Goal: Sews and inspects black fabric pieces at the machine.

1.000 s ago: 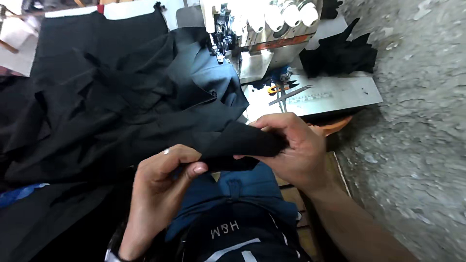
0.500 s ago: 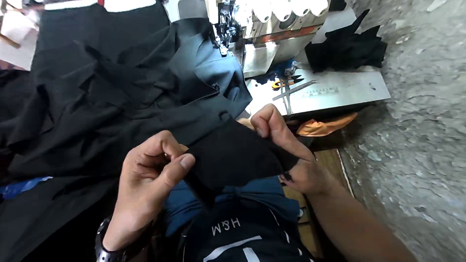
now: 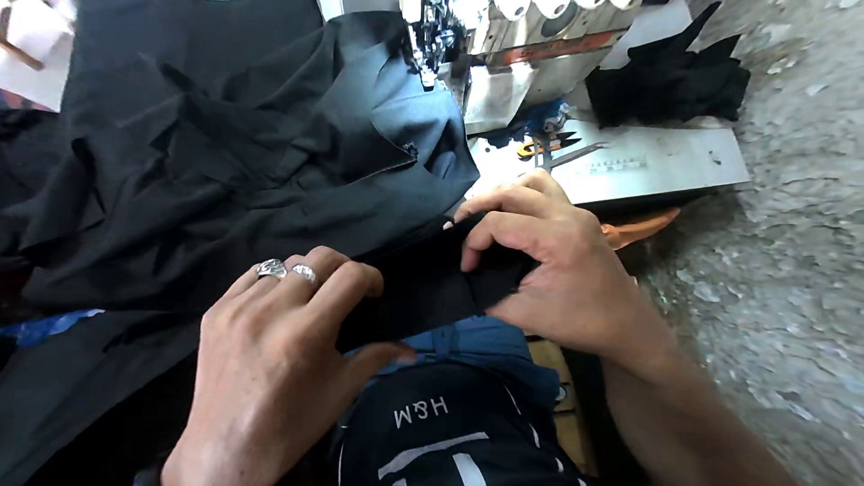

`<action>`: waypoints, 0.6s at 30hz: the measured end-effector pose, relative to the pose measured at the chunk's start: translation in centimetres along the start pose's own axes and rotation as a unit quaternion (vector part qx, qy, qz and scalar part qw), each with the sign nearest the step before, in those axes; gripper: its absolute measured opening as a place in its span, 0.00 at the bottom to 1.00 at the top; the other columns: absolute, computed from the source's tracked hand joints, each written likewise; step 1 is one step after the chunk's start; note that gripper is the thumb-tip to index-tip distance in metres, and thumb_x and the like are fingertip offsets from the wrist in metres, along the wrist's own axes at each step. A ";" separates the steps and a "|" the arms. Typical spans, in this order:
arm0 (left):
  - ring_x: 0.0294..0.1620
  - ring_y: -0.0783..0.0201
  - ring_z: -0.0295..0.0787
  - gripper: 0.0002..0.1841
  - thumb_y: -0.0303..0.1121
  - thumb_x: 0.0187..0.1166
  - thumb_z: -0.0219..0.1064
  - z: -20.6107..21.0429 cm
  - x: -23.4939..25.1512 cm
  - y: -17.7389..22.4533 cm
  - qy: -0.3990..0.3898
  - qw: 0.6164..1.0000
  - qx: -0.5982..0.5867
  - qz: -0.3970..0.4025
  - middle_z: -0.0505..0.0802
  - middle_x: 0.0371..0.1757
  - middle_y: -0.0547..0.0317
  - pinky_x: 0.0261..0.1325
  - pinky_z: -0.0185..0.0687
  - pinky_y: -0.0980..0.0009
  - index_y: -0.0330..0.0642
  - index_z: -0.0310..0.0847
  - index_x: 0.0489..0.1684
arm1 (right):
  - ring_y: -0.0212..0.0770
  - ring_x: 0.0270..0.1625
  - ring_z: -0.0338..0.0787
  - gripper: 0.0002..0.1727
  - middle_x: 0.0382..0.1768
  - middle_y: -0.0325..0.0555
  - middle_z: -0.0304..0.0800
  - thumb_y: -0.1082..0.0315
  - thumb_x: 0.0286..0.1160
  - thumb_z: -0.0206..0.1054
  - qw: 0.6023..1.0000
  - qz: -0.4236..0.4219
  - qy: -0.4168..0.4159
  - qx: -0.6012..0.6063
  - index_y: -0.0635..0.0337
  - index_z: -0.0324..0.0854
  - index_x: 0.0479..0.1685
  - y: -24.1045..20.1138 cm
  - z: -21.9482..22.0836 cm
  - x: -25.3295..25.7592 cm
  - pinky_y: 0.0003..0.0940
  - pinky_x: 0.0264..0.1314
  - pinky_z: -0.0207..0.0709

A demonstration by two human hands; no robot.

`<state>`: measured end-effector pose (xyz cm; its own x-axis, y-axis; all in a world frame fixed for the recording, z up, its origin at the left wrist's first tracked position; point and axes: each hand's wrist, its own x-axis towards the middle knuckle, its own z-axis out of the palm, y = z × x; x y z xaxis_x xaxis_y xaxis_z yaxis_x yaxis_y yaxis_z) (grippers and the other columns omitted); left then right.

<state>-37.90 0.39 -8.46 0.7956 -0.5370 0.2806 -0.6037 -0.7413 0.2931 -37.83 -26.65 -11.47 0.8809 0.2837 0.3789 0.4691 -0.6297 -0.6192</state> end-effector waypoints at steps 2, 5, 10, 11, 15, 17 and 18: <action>0.38 0.73 0.84 0.15 0.55 0.66 0.74 0.6 0.2 -0.2 0.030 0.998 -0.054 -0.021 0.91 0.37 0.71 0.40 0.72 0.67 0.56 0.88 0.35 | 0.31 0.59 0.81 0.09 0.50 0.27 0.93 0.52 0.54 0.84 0.999 0.020 0.014 0.049 0.41 0.90 0.21 0.0 -0.1 -0.1 0.32 0.60 0.71; 0.40 0.82 0.85 0.09 0.47 0.75 0.75 0.5 0.5 -0.7 0.049 0.969 -0.239 -0.039 0.91 0.36 0.78 0.43 0.81 0.82 0.56 0.90 0.32 | 0.28 0.55 0.88 0.11 0.42 0.26 0.96 0.51 0.58 0.86 0.985 0.076 0.025 0.155 0.44 0.94 0.23 -0.2 -0.4 -0.4 0.25 0.59 0.78; 0.38 0.83 0.85 0.09 0.43 0.80 0.72 0.7 1.0 -0.9 0.061 0.943 -0.327 -0.024 0.90 0.35 0.77 0.41 0.81 0.85 0.51 0.88 0.32 | 0.27 0.41 0.92 0.07 0.32 0.31 0.95 0.59 0.63 0.84 0.959 0.116 0.026 0.256 0.51 0.95 0.28 0.0 -0.5 -0.6 0.20 0.44 0.86; 0.38 0.83 0.85 0.09 0.42 0.80 0.72 0.8 1.0 -0.9 0.063 0.944 -0.324 -0.027 0.90 0.35 0.77 0.40 0.81 0.86 0.51 0.88 0.32 | 0.28 0.40 0.91 0.07 0.31 0.32 0.94 0.60 0.63 0.84 0.956 0.122 0.030 0.267 0.52 0.95 0.27 -0.1 -0.4 -0.6 0.20 0.43 0.86; 0.35 0.83 0.84 0.06 0.40 0.78 0.74 0.9 1.0 -0.6 0.077 0.944 -0.317 -0.043 0.90 0.33 0.78 0.38 0.81 0.86 0.52 0.88 0.33 | 0.26 0.36 0.90 0.08 0.28 0.32 0.92 0.62 0.59 0.85 0.945 0.142 0.069 0.287 0.52 0.92 0.23 -0.4 0.4 -0.7 0.17 0.37 0.84; 0.36 0.83 0.85 0.05 0.39 0.77 0.75 1.1 1.0 -0.4 0.087 0.944 -0.314 -0.055 0.90 0.34 0.78 0.38 0.82 0.86 0.52 0.89 0.35 | 0.24 0.31 0.87 0.09 0.26 0.32 0.90 0.63 0.57 0.86 0.941 0.149 0.094 0.288 0.52 0.90 0.20 -0.7 0.7 -0.7 0.16 0.30 0.80; 0.37 0.82 0.87 0.04 0.38 0.76 0.76 1.1 1.0 -0.3 0.092 0.943 -0.315 -0.062 0.91 0.36 0.77 0.40 0.84 0.85 0.52 0.90 0.38 | 0.23 0.30 0.86 0.11 0.25 0.31 0.90 0.63 0.57 0.86 0.942 0.150 0.105 0.281 0.51 0.88 0.19 -0.8 0.8 -0.7 0.15 0.28 0.79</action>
<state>-36.85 -0.40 -9.30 0.8748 -0.3404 0.3448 -0.4629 -0.3771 0.8022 -38.76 -25.72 -11.80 0.9750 -0.0330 0.2197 0.2118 -0.1603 -0.9641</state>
